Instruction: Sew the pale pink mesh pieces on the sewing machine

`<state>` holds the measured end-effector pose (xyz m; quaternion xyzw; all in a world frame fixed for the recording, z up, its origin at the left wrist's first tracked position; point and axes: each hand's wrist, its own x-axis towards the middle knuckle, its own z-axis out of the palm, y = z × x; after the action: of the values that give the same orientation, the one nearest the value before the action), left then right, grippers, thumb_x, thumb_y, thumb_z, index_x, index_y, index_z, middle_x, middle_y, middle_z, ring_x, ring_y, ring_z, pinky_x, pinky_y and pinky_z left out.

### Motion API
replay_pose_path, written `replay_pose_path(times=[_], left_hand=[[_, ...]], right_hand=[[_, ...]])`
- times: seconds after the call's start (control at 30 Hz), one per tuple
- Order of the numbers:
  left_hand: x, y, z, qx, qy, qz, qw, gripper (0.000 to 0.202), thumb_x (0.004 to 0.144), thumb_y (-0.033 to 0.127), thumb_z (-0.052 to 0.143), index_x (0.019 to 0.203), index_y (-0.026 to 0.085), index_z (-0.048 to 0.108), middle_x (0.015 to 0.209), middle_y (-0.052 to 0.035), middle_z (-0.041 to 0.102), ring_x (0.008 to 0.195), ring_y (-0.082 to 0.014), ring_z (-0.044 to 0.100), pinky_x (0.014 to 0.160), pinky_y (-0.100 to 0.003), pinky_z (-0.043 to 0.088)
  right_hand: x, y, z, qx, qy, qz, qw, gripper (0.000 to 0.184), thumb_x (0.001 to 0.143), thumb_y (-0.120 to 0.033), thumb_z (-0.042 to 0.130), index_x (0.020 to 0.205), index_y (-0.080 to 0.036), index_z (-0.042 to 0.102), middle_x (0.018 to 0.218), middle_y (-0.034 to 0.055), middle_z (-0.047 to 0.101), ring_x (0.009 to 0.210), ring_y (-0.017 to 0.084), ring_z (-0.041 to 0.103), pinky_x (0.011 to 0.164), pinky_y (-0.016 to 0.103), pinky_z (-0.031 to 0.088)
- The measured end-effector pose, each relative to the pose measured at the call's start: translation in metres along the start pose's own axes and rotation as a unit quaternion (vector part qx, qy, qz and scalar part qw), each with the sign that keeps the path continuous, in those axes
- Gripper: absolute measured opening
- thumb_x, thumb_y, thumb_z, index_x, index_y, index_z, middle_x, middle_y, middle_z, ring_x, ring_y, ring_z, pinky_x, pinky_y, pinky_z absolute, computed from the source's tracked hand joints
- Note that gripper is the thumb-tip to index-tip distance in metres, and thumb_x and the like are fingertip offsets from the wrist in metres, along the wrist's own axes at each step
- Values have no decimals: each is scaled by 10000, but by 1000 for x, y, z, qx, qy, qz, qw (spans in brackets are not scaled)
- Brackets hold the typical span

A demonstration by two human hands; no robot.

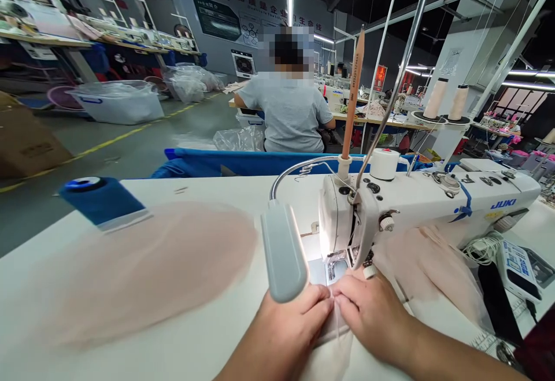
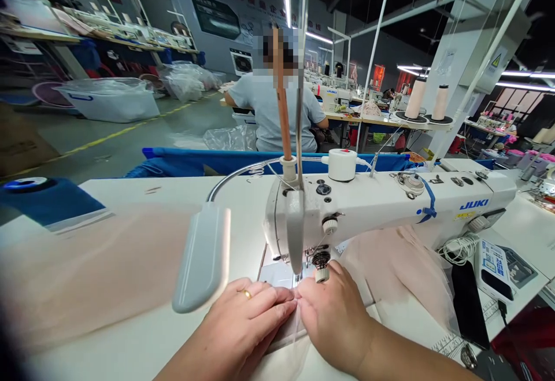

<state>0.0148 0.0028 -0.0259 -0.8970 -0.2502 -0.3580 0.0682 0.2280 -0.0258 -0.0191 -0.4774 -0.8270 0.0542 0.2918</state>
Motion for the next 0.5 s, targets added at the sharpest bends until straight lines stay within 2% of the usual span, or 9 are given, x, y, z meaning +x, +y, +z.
replay_pose_path(times=[0.1,0.23,0.33,0.5], left_hand=[[-9,-5,11,5,9,-11,1000,437,1088,61,363,917,223,731,903,-44,772,731,-222,625,725,-402,424],[-16,-15,19,-12,6,-20,1000,430,1130,140,360,989,227,757,1020,-70,807,840,-257,676,799,-443,470],[-15,-20,21,-41,22,-30,998,420,1151,219,382,1001,265,772,1013,-58,812,873,-249,711,810,-411,523],[-12,-19,22,-93,36,-88,991,381,1115,226,431,1033,288,798,980,-51,816,874,-240,747,770,-358,576]], right_hand=[[-4,5,0,-12,-2,-35,999,208,978,-38,618,925,-231,674,925,36,719,863,232,628,776,331,467],[-6,8,3,-55,20,-41,997,216,961,-27,618,918,-229,681,887,37,688,829,239,596,735,343,450],[-5,7,3,-68,44,-40,996,213,953,-39,610,898,-234,676,891,41,682,830,241,587,719,340,458],[-1,5,1,-81,77,-41,993,207,926,-49,593,894,-229,690,949,69,701,895,258,608,746,341,502]])
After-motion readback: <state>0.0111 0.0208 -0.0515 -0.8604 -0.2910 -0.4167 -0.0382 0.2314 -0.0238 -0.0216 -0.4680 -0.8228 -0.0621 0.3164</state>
